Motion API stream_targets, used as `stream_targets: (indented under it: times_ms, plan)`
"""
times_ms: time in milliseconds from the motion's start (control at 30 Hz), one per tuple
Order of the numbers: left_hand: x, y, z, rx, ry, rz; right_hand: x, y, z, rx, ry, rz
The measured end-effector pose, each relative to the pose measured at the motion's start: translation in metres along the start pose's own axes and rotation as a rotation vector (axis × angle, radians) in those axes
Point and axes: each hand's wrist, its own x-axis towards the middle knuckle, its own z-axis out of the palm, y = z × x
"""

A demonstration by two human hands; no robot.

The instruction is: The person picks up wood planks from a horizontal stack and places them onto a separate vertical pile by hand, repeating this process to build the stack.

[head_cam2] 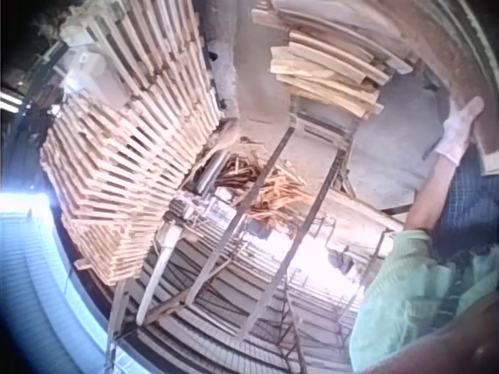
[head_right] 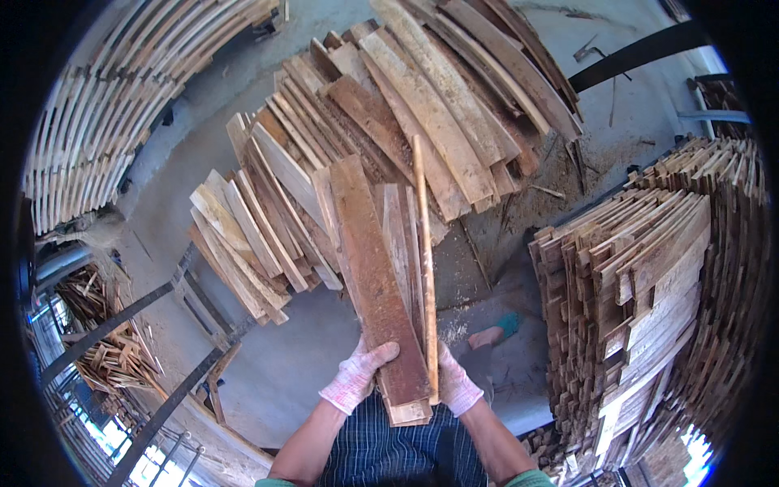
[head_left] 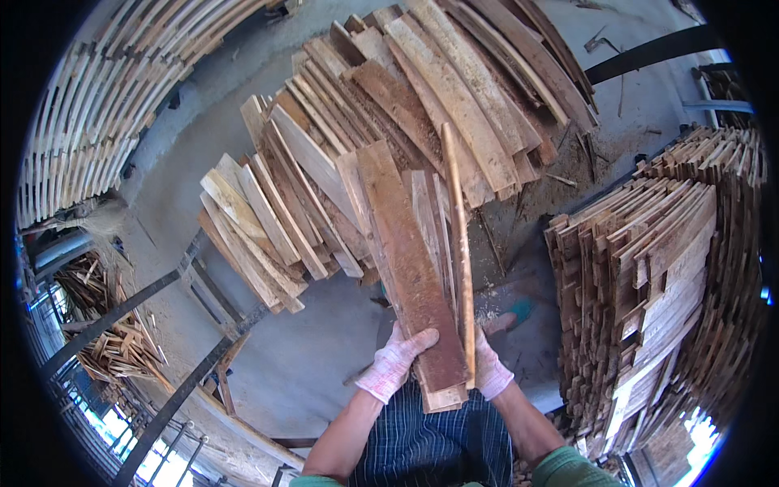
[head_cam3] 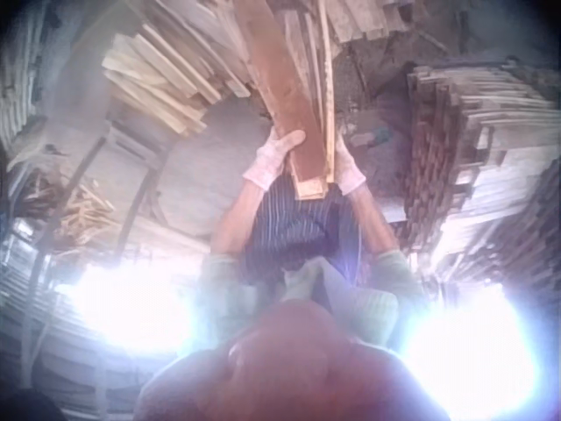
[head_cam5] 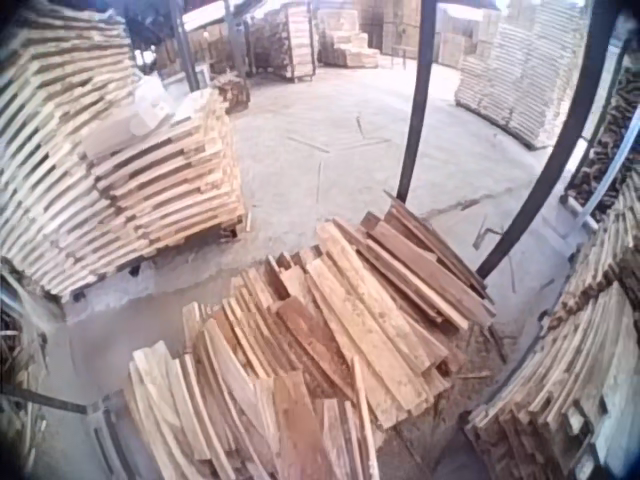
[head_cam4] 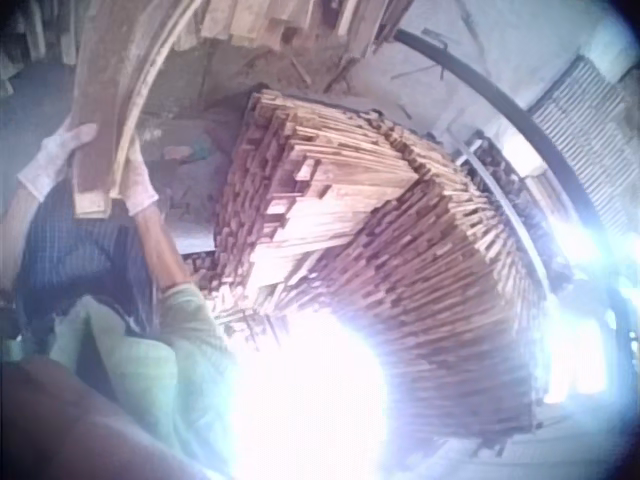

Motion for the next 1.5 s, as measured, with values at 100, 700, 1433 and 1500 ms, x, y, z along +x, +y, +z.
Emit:
stream_targets:
  times_ms: [100,700,1433,1500]
  plan:
    - [0.001,0.005,0.015,-0.069,0.072,0.048,0.005,-0.012,-0.007,0.022,-0.042,0.136]
    - [-0.096,-0.044,0.234,0.501,-0.286,0.179,-0.307,-0.058,-0.035,0.204,-0.021,-0.82]
    - [0.022,-0.289,0.556,2.167,-0.027,0.7,-0.475,-0.146,-0.476,-0.389,1.513,-0.399]
    - [0.03,-0.293,0.582,2.177,-0.045,0.782,-0.468,-0.186,-0.51,-0.161,1.545,-0.705]
